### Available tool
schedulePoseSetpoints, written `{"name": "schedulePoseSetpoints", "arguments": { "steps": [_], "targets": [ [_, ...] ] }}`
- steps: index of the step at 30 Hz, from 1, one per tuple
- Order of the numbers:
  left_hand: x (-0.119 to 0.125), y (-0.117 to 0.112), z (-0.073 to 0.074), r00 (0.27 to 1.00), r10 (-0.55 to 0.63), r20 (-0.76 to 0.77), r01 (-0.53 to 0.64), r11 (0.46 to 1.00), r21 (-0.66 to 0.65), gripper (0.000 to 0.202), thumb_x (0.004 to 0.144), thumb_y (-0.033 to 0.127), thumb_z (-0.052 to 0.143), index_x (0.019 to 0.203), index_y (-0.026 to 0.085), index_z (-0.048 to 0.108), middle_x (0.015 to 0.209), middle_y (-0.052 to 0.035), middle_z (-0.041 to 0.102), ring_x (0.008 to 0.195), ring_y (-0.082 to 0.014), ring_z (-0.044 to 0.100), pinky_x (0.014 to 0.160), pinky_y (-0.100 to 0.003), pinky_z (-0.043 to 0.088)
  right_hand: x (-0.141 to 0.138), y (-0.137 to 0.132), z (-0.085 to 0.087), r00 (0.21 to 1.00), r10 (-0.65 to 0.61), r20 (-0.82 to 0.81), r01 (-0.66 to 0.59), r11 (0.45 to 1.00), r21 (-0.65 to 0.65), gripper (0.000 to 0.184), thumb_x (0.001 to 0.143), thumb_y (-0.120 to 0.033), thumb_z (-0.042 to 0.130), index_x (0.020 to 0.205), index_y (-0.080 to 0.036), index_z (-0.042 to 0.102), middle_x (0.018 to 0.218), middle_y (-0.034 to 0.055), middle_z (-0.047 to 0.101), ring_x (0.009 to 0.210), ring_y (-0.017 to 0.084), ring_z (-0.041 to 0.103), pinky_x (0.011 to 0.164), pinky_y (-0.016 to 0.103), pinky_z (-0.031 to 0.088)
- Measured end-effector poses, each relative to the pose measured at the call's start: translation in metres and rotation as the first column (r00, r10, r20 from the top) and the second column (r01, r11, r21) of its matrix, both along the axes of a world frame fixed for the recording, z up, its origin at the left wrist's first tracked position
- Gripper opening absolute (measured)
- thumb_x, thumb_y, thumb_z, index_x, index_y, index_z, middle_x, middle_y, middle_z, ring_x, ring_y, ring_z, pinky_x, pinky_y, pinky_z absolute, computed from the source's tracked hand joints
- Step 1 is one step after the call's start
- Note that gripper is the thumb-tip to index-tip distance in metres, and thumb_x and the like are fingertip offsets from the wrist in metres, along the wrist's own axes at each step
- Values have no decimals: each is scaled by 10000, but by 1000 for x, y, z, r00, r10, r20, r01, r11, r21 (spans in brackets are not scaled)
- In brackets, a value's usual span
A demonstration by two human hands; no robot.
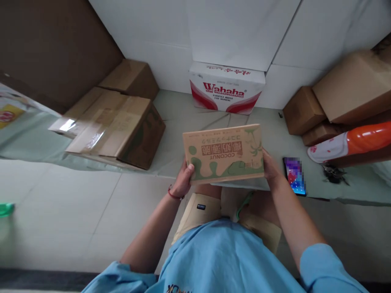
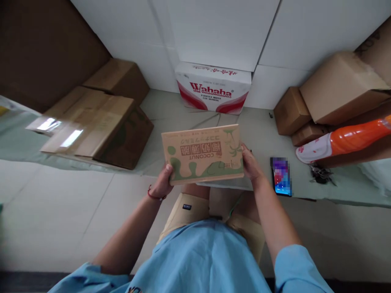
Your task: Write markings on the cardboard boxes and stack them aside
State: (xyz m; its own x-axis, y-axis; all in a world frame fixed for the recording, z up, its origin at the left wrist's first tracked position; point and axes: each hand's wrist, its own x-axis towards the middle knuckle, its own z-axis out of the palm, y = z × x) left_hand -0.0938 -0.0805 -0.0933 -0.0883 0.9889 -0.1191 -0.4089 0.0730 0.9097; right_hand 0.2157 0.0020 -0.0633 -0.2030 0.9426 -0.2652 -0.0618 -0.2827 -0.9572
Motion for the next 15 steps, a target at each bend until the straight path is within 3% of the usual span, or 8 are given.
{"name": "schedulePoseSetpoints", "arguments": {
  "steps": [3,7,10,12,15],
  "targets": [
    [-5,3,7,997,-41,58,42,999,-14,803,722,694,886,1345,243,653,1334,-151,735,1316,-401,676,1010,-518,622,-1,1,0,1000,7,6,-7,999,48,605,859,-684,720,1363,-351,699,1374,10,777,1362,250,693,1093,438,585],
    [-2,2,15,997,57,59,-56,998,-18,747,767,496,879,1416,279,578,1395,-113,707,1298,-357,688,996,-479,629,2,9,-2,999,-6,42,2,997,83,502,848,-647,765,1228,-318,769,1354,24,781,1359,250,685,1141,426,555],
    [10,9,23,988,156,-15,-155,986,60,776,755,477,884,1427,316,532,1356,-81,691,1201,-306,709,946,-423,620,13,12,-6,979,-193,70,185,977,103,496,747,-602,858,1106,-268,787,1215,45,815,1199,247,740,1073,412,580],
    [25,21,33,977,194,-87,-179,972,152,856,730,498,909,1457,327,492,1281,-69,684,1140,-281,704,934,-402,601,28,6,-9,921,-381,87,369,921,127,473,738,-585,863,1058,-247,780,1147,46,816,1110,220,745,1003,383,593],
    [62,48,56,930,273,-245,-182,923,338,967,695,536,929,1505,336,439,1270,-66,642,1163,-280,668,987,-425,565,58,-21,-15,789,-612,57,594,783,188,408,751,-568,848,963,-228,772,1038,39,801,963,179,727,877,333,595]
  ]
}}
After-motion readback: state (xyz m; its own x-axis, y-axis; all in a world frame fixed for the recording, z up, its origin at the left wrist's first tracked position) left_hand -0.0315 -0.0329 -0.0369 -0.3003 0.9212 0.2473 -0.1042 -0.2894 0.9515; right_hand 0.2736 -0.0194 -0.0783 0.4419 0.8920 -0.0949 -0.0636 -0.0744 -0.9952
